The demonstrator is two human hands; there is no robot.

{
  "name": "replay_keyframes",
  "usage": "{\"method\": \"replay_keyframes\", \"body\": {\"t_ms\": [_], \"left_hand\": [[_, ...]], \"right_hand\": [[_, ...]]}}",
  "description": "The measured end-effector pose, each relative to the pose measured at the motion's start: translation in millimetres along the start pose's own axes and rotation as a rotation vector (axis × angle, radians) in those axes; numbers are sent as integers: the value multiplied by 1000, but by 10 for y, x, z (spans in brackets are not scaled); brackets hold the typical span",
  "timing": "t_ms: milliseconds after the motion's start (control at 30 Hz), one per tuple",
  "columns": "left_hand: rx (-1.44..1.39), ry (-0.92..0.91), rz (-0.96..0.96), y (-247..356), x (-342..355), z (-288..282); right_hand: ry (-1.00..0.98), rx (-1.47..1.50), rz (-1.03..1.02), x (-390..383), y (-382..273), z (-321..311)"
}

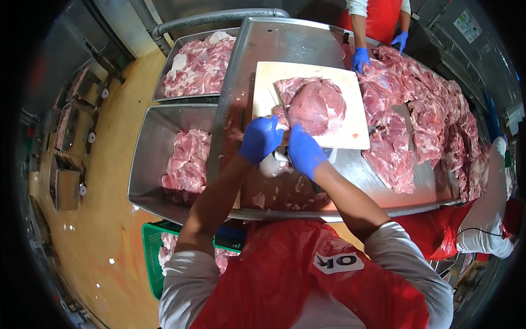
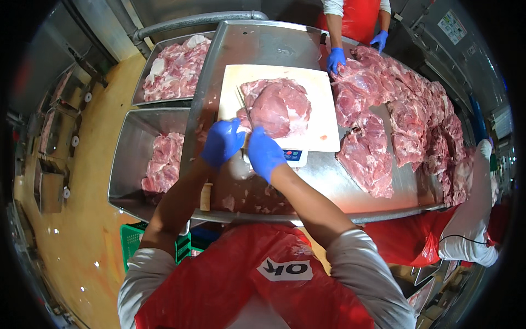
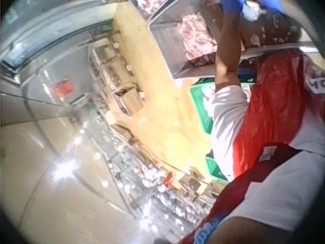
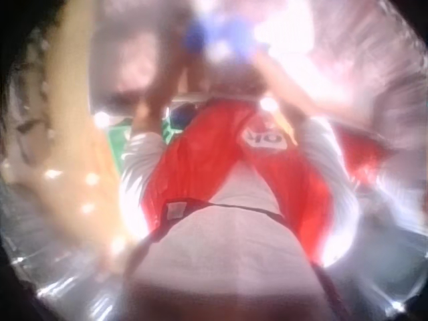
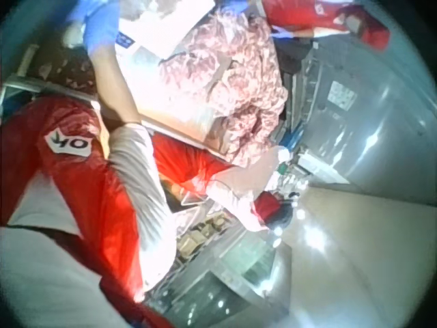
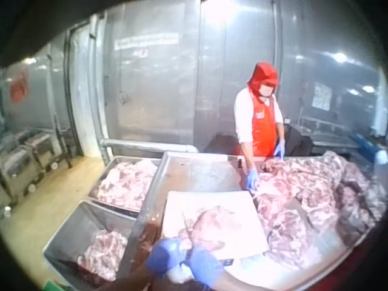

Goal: The person cuts large pieces of raw meat on a cutting board using a knife, trims fat, and places the cut portions into a green crate. The person repeatedly handles and slices the meat throughout the clip.

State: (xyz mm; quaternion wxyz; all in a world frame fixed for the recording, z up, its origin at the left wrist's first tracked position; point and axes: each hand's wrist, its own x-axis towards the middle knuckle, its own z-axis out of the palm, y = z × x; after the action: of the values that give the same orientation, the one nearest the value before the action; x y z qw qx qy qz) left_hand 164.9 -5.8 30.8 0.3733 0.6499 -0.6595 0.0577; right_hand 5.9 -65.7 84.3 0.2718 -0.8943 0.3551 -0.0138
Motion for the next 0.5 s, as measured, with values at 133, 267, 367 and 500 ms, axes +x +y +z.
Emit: {"method": "replay_keyframes", "body": {"t_ms": [133, 267, 367, 500], "left_hand": [[-230, 107, 14, 19, 16, -109], [-396, -129, -135, 179, 124, -268], [-217, -50, -113, 33, 133, -272], [-112, 93, -20, -114, 297, -436]], "right_hand": [[-72, -74, -17, -240, 60, 129], [-111, -237, -126, 410, 25, 22], [-224, -358, -175, 325, -183, -267], [-273, -297, -21, -288, 366, -296]]}}
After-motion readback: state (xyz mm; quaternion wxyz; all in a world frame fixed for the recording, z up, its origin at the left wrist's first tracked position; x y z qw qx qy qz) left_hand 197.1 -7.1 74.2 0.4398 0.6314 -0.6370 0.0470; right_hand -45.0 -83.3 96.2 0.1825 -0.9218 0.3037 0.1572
